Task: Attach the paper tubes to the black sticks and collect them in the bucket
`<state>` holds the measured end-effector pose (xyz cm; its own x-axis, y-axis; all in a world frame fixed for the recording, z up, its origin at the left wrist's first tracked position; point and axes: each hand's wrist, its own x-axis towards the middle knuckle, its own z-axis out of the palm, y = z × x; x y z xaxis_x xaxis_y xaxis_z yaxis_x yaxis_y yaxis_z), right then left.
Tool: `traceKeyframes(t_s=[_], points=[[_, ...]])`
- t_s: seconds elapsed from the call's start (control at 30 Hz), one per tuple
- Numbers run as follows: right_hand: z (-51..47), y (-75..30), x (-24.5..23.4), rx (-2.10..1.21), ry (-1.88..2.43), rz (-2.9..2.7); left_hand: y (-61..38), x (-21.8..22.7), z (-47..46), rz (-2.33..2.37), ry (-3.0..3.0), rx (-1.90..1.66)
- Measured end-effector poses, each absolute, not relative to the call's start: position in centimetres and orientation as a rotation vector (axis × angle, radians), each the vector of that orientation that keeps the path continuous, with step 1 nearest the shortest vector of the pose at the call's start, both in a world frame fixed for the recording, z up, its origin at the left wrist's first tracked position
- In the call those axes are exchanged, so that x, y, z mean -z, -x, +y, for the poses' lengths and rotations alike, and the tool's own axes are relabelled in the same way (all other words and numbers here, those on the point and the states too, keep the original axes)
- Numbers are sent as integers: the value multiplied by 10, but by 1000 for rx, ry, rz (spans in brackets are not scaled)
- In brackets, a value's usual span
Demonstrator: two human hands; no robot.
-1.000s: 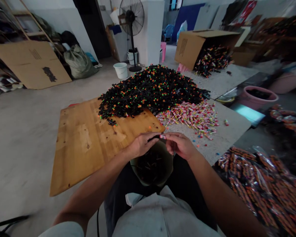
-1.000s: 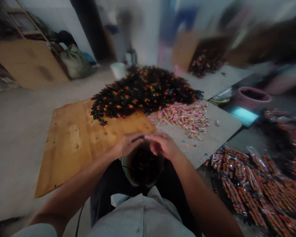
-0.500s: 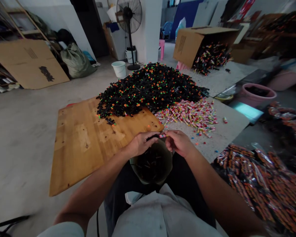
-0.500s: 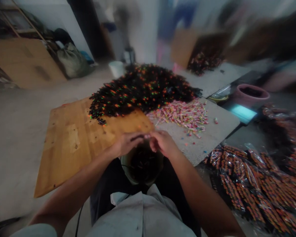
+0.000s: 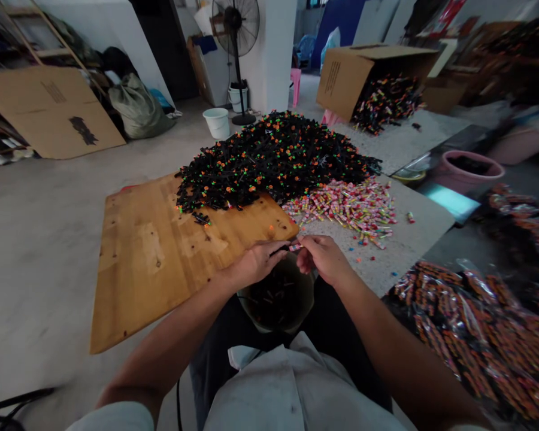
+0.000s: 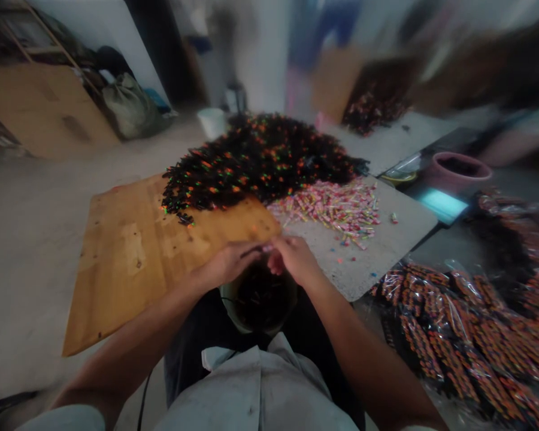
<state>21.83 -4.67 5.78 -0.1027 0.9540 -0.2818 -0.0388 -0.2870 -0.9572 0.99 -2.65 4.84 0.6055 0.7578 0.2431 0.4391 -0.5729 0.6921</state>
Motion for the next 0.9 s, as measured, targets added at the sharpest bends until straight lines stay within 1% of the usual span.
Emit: traceKeyframes(t_s=[0.1,0.2,0.37,0.57,0.67,0.8,0.83,0.87,0.9], points=[[-44,-214,-59,-1477,1394,-1091,-14,-49,-32,1072,-2382,-632],[-42,-211,-58,-1470,1450,-1082,-17,-44,-36,1178,-2368,-620],[-46,-207,-47,-1418,1454,-1136,-18,-31,-40,1105,-2134,-674],[-55,-203,-38,-1362,1407,-1184,-20,-29,-43,1135,-2262,-626],[-56,-205,-32,-1361,1411,-1213,-17,-27,-39,1158,-2287,-548],[-37,-225,-11,-1604,1474,-1428,-7,-15,-35,982,-2205,-271],[-27,-234,-4,-1605,1532,-1495,-4,-11,-36,911,-2200,-189],[-15,-243,2,-1502,1609,-1562,-3,-8,-37,860,-2204,-132],[-2,-252,7,-1305,1708,-1608,-1,-4,-38,846,-2212,-112]])
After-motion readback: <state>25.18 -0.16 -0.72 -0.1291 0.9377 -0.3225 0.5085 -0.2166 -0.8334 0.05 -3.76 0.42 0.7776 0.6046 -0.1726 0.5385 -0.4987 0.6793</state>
